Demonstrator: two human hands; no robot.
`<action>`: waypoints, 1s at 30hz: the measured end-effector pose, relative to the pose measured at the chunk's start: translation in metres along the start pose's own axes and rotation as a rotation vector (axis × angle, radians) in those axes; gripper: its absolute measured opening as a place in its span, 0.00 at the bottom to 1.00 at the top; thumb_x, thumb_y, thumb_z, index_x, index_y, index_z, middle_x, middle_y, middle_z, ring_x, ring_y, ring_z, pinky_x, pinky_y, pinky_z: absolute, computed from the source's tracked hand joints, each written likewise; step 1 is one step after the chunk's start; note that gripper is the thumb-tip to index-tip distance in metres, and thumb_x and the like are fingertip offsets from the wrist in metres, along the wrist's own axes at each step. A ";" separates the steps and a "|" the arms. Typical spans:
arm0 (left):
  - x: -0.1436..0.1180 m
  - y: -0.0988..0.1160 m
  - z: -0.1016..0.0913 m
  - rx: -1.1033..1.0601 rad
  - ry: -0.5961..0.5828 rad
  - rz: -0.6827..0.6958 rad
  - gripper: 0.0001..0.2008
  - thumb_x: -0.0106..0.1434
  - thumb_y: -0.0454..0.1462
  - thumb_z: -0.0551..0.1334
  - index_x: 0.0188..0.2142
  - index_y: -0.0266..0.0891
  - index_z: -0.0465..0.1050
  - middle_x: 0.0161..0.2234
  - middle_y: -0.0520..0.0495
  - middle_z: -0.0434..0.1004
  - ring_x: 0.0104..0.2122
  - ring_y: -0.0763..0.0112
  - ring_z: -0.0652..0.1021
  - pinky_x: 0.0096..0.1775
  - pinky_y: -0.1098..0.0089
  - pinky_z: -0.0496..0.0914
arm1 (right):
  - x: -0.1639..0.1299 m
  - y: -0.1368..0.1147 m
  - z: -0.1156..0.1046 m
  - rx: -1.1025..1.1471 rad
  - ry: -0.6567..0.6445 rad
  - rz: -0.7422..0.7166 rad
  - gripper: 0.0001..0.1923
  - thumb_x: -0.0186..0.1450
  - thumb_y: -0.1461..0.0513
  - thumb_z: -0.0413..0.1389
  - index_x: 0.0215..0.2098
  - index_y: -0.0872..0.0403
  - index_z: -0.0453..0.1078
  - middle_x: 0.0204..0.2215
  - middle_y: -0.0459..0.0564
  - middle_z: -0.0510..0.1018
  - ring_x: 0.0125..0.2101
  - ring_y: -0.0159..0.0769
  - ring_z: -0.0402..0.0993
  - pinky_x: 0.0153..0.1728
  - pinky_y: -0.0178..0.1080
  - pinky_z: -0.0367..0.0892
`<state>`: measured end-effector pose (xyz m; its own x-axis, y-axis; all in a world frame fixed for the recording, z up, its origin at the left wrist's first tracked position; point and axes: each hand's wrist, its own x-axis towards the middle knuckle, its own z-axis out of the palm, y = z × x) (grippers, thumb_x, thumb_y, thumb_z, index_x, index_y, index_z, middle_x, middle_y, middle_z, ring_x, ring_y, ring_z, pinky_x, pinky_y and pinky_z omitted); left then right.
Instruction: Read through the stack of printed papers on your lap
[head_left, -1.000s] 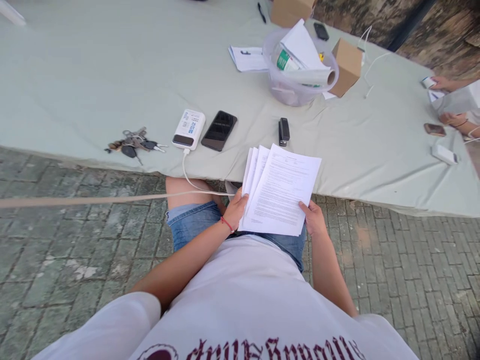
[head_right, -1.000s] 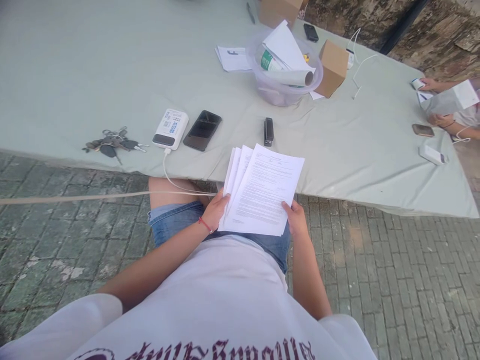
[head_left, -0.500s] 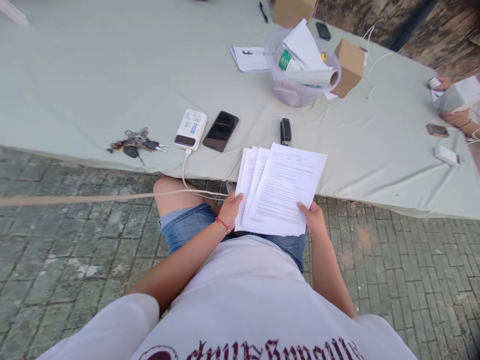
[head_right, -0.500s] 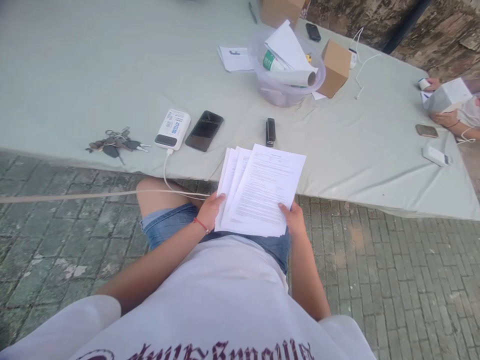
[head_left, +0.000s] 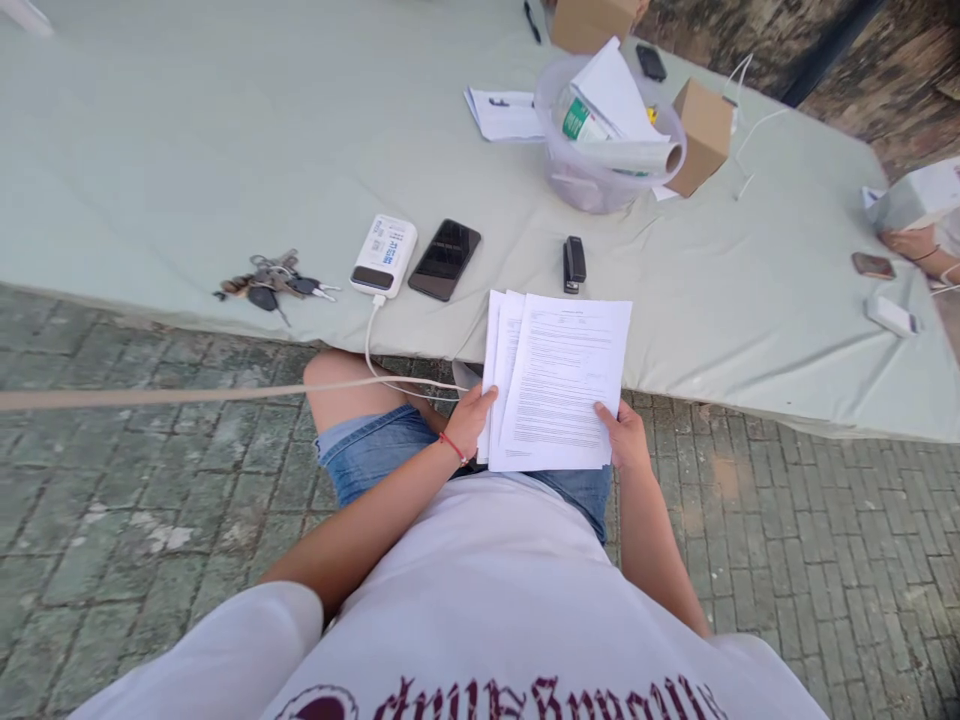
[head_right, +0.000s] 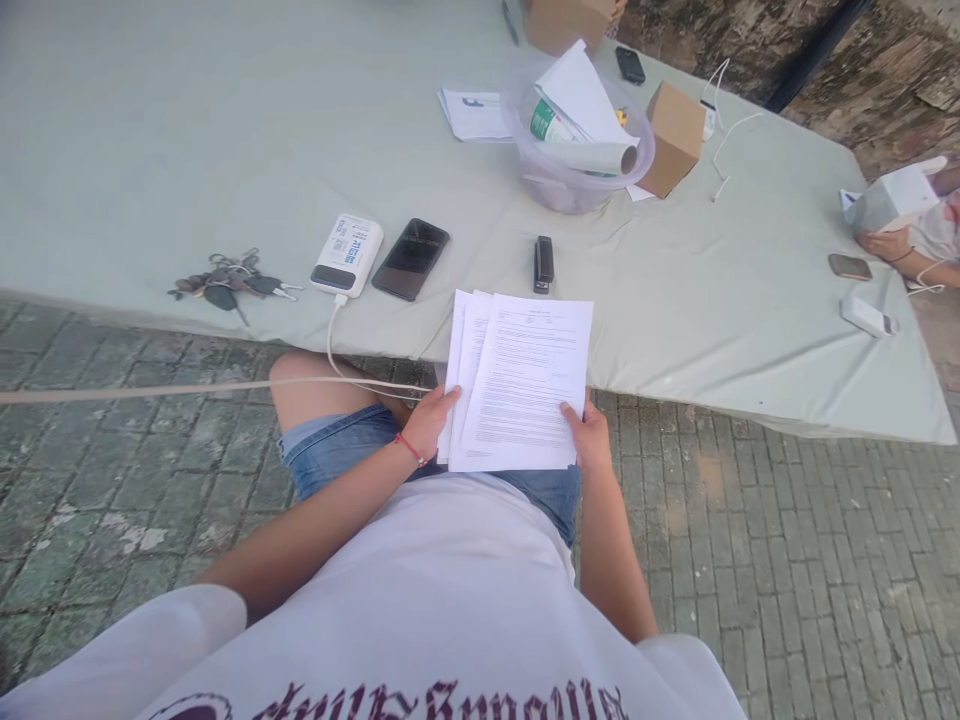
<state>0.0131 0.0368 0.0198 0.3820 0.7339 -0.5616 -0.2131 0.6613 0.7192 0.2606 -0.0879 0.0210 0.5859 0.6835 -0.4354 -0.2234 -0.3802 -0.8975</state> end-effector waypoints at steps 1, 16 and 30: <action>0.000 0.000 -0.002 0.009 0.006 0.005 0.30 0.49 0.55 0.75 0.45 0.37 0.80 0.48 0.38 0.85 0.53 0.46 0.80 0.58 0.49 0.71 | 0.002 0.000 0.002 -0.024 0.019 -0.017 0.23 0.53 0.50 0.71 0.43 0.50 0.79 0.41 0.48 0.86 0.41 0.43 0.82 0.44 0.45 0.76; 0.005 -0.008 -0.010 0.042 0.068 -0.013 0.31 0.47 0.56 0.76 0.42 0.36 0.79 0.43 0.38 0.86 0.48 0.47 0.82 0.56 0.48 0.73 | 0.003 -0.007 -0.032 -0.048 0.197 -0.050 0.19 0.51 0.50 0.69 0.34 0.51 0.76 0.30 0.45 0.83 0.31 0.38 0.76 0.34 0.40 0.71; 0.000 -0.009 -0.008 0.167 0.017 0.124 0.30 0.53 0.56 0.72 0.46 0.37 0.79 0.51 0.38 0.83 0.55 0.47 0.78 0.60 0.49 0.69 | 0.004 -0.003 -0.001 -0.098 0.187 -0.147 0.18 0.57 0.46 0.65 0.33 0.52 0.76 0.27 0.43 0.80 0.27 0.34 0.71 0.31 0.36 0.66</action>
<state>0.0080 0.0318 0.0106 0.3470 0.8115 -0.4701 -0.1049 0.5317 0.8404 0.2643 -0.0846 0.0215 0.7426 0.6122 -0.2716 -0.0539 -0.3497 -0.9353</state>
